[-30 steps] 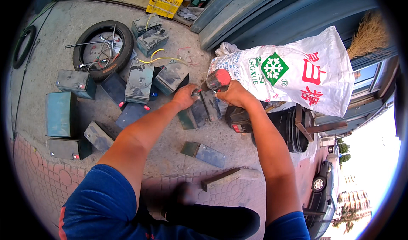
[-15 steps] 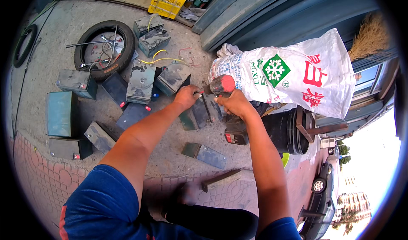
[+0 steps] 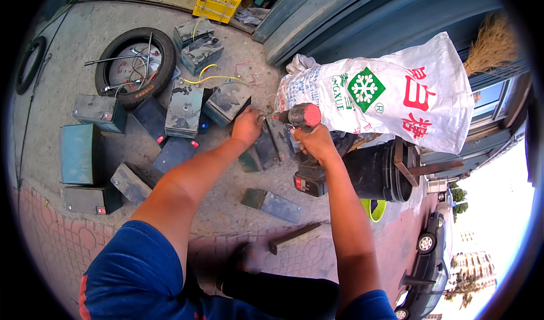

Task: The person unscrews battery terminals using a drill, handles a paper document, and picks up small metal components by hand while sitting on the ground.

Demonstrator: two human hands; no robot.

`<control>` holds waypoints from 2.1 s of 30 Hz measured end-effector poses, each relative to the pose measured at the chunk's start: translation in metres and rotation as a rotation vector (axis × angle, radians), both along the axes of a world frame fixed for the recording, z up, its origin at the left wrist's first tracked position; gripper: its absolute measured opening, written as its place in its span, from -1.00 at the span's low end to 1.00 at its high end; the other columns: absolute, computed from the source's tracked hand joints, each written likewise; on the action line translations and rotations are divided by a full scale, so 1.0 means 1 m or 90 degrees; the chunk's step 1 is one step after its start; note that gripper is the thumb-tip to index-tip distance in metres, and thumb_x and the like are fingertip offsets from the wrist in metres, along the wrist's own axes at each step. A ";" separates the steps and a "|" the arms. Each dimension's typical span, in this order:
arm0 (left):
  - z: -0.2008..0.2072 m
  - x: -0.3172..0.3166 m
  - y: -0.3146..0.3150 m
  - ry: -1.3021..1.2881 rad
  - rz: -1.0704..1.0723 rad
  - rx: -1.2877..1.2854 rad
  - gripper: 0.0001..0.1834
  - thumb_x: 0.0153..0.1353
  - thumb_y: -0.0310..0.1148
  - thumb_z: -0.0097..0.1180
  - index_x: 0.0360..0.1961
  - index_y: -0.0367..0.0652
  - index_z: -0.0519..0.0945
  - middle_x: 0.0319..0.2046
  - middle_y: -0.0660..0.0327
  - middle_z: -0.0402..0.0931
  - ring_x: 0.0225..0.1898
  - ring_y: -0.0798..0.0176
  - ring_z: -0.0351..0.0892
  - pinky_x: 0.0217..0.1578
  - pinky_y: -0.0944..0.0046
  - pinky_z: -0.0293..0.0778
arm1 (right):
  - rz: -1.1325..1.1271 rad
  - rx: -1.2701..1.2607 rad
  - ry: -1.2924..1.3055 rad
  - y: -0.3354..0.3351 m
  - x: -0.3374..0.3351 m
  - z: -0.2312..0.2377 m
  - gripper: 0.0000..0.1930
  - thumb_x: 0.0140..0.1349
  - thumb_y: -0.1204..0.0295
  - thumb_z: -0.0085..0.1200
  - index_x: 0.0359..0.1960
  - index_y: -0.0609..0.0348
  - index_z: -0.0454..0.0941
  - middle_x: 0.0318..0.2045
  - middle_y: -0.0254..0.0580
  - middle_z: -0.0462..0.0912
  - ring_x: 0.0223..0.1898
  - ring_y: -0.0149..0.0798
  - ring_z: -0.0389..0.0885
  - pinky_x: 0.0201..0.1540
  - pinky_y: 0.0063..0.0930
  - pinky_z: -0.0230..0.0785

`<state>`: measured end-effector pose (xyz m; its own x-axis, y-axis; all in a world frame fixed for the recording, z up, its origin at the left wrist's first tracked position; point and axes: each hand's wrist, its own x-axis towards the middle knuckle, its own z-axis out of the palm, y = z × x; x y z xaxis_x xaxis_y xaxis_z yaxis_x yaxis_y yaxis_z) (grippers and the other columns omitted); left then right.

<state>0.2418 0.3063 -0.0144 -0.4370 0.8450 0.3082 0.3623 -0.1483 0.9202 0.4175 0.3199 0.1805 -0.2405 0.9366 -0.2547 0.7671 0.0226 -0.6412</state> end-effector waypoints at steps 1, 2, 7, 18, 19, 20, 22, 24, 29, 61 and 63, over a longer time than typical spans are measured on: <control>0.000 0.000 0.000 0.033 0.015 0.030 -0.78 0.25 -0.39 0.25 -0.11 -0.22 0.74 -0.05 -0.07 0.65 -0.01 -0.22 0.66 0.05 -0.06 0.56 | -0.002 0.002 0.002 -0.002 -0.001 0.000 -0.69 0.23 0.26 0.43 -0.47 0.25 0.66 -0.67 -0.24 0.59 -0.68 -0.37 0.49 -0.55 -0.38 0.35; 0.001 0.000 0.001 0.066 0.029 0.060 -0.79 0.24 -0.41 0.25 -0.12 -0.22 0.74 -0.05 -0.06 0.64 -0.01 -0.23 0.65 0.05 -0.06 0.56 | 0.003 0.005 0.001 -0.001 -0.001 -0.003 -0.68 0.23 0.26 0.43 -0.48 0.25 0.65 -0.67 -0.24 0.59 -0.68 -0.37 0.49 -0.55 -0.37 0.35; 0.015 0.005 0.012 0.035 -0.036 0.046 -0.77 0.20 -0.46 0.22 -0.13 -0.29 0.71 -0.03 -0.11 0.66 -0.01 -0.26 0.65 0.04 -0.09 0.56 | -0.009 -0.015 -0.009 0.001 0.003 -0.003 -0.66 0.21 0.25 0.44 -0.51 0.26 0.64 -0.68 -0.25 0.58 -0.69 -0.37 0.49 -0.57 -0.35 0.33; 0.012 -0.003 0.036 0.079 -0.148 -0.070 -0.79 0.10 -0.51 0.18 -0.21 -0.30 0.67 -0.13 -0.19 0.66 0.01 -0.30 0.64 0.06 -0.13 0.54 | -0.022 -0.054 0.016 0.002 -0.004 0.001 -0.74 0.24 0.32 0.41 -0.43 0.26 0.66 -0.64 -0.25 0.61 -0.68 -0.36 0.50 -0.56 -0.39 0.34; 0.012 -0.003 0.038 0.085 -0.154 -0.085 -0.79 0.10 -0.51 0.19 -0.21 -0.30 0.66 -0.13 -0.20 0.66 0.02 -0.30 0.63 0.06 -0.14 0.54 | -0.026 -0.059 0.030 0.002 -0.004 0.000 -0.75 0.24 0.33 0.40 -0.42 0.26 0.66 -0.64 -0.25 0.61 -0.67 -0.36 0.50 -0.56 -0.39 0.34; 0.012 -0.004 0.041 0.091 -0.159 -0.101 -0.80 0.09 -0.51 0.20 -0.22 -0.29 0.65 -0.13 -0.20 0.66 0.02 -0.30 0.63 0.06 -0.14 0.53 | -0.033 -0.059 0.029 0.002 -0.003 0.001 -0.76 0.24 0.34 0.40 -0.40 0.26 0.66 -0.61 -0.24 0.63 -0.66 -0.37 0.51 -0.56 -0.40 0.36; 0.010 -0.008 0.043 0.104 -0.161 -0.127 -0.79 0.07 -0.51 0.20 -0.23 -0.29 0.64 -0.12 -0.20 0.66 0.03 -0.30 0.63 0.06 -0.14 0.53 | -0.040 -0.063 0.029 -0.001 -0.005 0.002 -0.78 0.25 0.35 0.40 -0.36 0.26 0.67 -0.55 -0.23 0.67 -0.64 -0.38 0.53 -0.56 -0.41 0.38; 0.010 -0.007 0.042 0.115 -0.165 -0.144 -0.77 0.04 -0.52 0.21 -0.22 -0.28 0.63 -0.12 -0.21 0.66 0.04 -0.31 0.62 0.07 -0.14 0.53 | -0.048 -0.068 0.044 -0.002 -0.004 0.002 -0.79 0.25 0.36 0.39 -0.32 0.26 0.67 -0.50 -0.23 0.69 -0.61 -0.39 0.56 -0.55 -0.42 0.41; 0.014 0.001 0.037 0.124 -0.175 -0.131 -0.73 0.00 -0.56 0.20 -0.20 -0.31 0.61 -0.09 -0.21 0.66 0.06 -0.30 0.62 0.10 -0.11 0.53 | -0.080 -0.087 0.075 -0.005 0.006 -0.002 -0.80 0.25 0.38 0.39 -0.27 0.26 0.67 -0.42 -0.24 0.73 -0.58 -0.40 0.58 -0.55 -0.43 0.44; 0.008 0.007 0.045 0.171 -0.138 -0.130 -0.63 0.03 -0.48 0.24 -0.06 -0.15 0.71 0.03 -0.07 0.62 0.10 -0.20 0.63 0.12 -0.04 0.55 | 0.034 -0.161 -0.078 0.047 -0.029 0.034 -0.82 0.22 0.47 0.34 -0.46 0.30 0.62 -0.61 -0.22 0.60 -0.67 -0.37 0.48 -0.60 -0.40 0.33; 0.006 0.007 0.046 0.190 -0.125 -0.133 -0.67 0.04 -0.47 0.25 -0.10 -0.17 0.70 0.01 -0.07 0.63 0.08 -0.20 0.64 0.10 -0.05 0.56 | 0.042 -0.140 -0.086 0.044 -0.034 0.034 -0.82 0.23 0.47 0.34 -0.46 0.30 0.62 -0.62 -0.22 0.59 -0.67 -0.37 0.47 -0.59 -0.40 0.32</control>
<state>0.2484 0.3527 -0.0082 -0.1781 0.9612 0.2105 0.6010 -0.0631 0.7967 0.3838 0.3637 0.2142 -0.2491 0.8386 -0.4844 0.8475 -0.0533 -0.5281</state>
